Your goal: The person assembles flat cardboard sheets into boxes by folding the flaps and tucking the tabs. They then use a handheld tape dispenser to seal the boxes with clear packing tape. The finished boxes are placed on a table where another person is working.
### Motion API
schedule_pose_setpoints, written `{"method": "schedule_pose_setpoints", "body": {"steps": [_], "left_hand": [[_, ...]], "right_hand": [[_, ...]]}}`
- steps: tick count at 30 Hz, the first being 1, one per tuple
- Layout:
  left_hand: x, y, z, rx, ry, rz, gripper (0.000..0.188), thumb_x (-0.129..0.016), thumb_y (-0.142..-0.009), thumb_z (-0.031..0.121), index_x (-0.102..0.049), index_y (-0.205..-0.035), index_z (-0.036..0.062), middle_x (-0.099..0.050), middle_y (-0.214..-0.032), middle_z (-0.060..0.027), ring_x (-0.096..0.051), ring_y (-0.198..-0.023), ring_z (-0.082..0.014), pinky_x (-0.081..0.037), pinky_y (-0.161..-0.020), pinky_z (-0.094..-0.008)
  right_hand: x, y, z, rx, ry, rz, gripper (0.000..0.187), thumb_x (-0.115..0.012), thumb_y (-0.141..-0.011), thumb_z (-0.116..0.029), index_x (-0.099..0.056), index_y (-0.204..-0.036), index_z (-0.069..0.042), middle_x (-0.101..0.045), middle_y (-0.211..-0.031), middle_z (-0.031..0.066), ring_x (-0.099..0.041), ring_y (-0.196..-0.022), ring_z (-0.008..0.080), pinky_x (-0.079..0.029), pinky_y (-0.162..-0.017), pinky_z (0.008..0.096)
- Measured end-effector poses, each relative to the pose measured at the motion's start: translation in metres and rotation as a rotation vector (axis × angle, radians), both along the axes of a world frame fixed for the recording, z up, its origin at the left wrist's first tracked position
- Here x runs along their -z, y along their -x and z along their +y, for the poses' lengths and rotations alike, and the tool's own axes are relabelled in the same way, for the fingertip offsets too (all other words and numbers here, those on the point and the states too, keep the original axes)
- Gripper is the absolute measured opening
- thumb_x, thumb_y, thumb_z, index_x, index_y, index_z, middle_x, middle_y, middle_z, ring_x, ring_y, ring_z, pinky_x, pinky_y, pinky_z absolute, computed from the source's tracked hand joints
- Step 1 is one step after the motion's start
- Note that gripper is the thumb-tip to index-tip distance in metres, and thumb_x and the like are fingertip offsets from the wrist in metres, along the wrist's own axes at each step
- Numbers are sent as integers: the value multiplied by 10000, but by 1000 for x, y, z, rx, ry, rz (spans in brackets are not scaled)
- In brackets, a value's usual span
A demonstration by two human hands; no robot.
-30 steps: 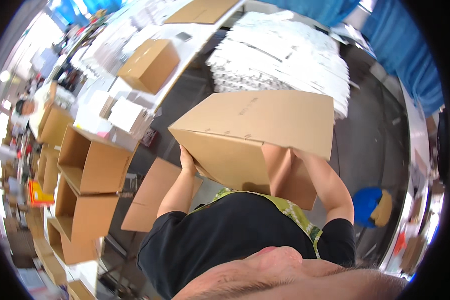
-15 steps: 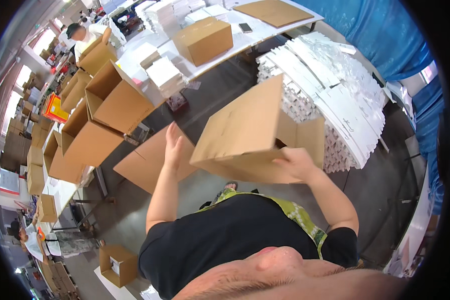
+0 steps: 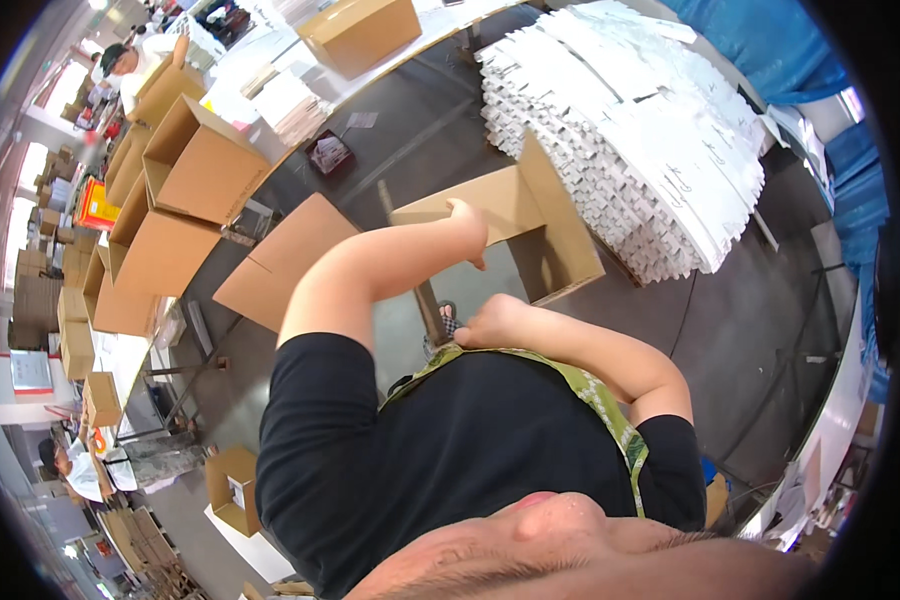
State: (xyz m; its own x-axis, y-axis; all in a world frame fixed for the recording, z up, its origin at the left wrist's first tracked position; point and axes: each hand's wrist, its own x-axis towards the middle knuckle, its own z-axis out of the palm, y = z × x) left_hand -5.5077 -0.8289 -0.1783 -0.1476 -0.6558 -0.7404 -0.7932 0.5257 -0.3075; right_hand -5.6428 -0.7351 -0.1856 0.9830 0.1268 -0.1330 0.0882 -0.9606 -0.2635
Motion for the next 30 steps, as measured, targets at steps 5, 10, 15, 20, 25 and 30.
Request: {"method": "schedule_pose_setpoints", "body": {"steps": [5, 10, 15, 20, 25, 30], "left_hand": [[136, -8, -40, -77, 193, -256, 606, -626, -824, 450, -577, -1282, 55, -606, -1267, -112, -643, -1057, -270, -515, -841, -429], [41, -10, -99, -232, 163, 253, 308, -564, -777, 132, -705, -1031, 28, -702, -1032, -142, -694, -919, -295, -564, -675, -364], [16, -34, -136, -675, -253, 715, 252, -546, -815, 68, -631, -1032, -29, -685, -829, -163, -698, -702, -264, -582, -575, -443], [39, 25, -63, -211, 51, 724, 194, -528, -828, 129, -599, -930, -20, -665, -867, -241, -668, -797, -369, -540, -711, -480], [24, 102, -7, 52, 3, 693, 250, -513, -866, 189, -525, -1039, 9, -664, -841, -197, -641, -805, -388, -506, -715, -501], [31, 114, 25, 167, -193, 546, 234, -501, -898, 227, -519, -1025, 31, -659, -833, -183, -636, -800, -395, -500, -713, -501]], "right_hand": [[-5, 28, -5, 83, 21, 84, 129, -486, -872, -204, -572, -957, -158, -660, -775, 44, -683, -750, 246, -515, -560, 386], [45, 115, -32, 329, 34, 37, 86, -534, -841, -221, -580, -891, -169, -655, -784, 37, -669, -783, 242, -511, -637, 377], [87, 219, -21, 662, -96, 46, 226, -623, -784, -147, -613, -1009, -135, -678, -852, 57, -639, -983, 259, -484, -862, 408], [62, 278, -25, 941, -508, -309, 593, -723, -722, -179, -526, -1277, -112, -500, -1344, 184, -430, -1305, 301, -299, -1122, 427], [64, 306, -44, 1574, 71, -150, 520, -654, -815, -231, -523, -1306, -122, -558, -1284, 183, -513, -1224, 313, -450, -975, 412], [87, 335, 5, 1461, -126, 340, 312, -530, -840, -154, -639, -1133, -141, -681, -941, 126, -642, -894, 317, -508, -751, 442]]}}
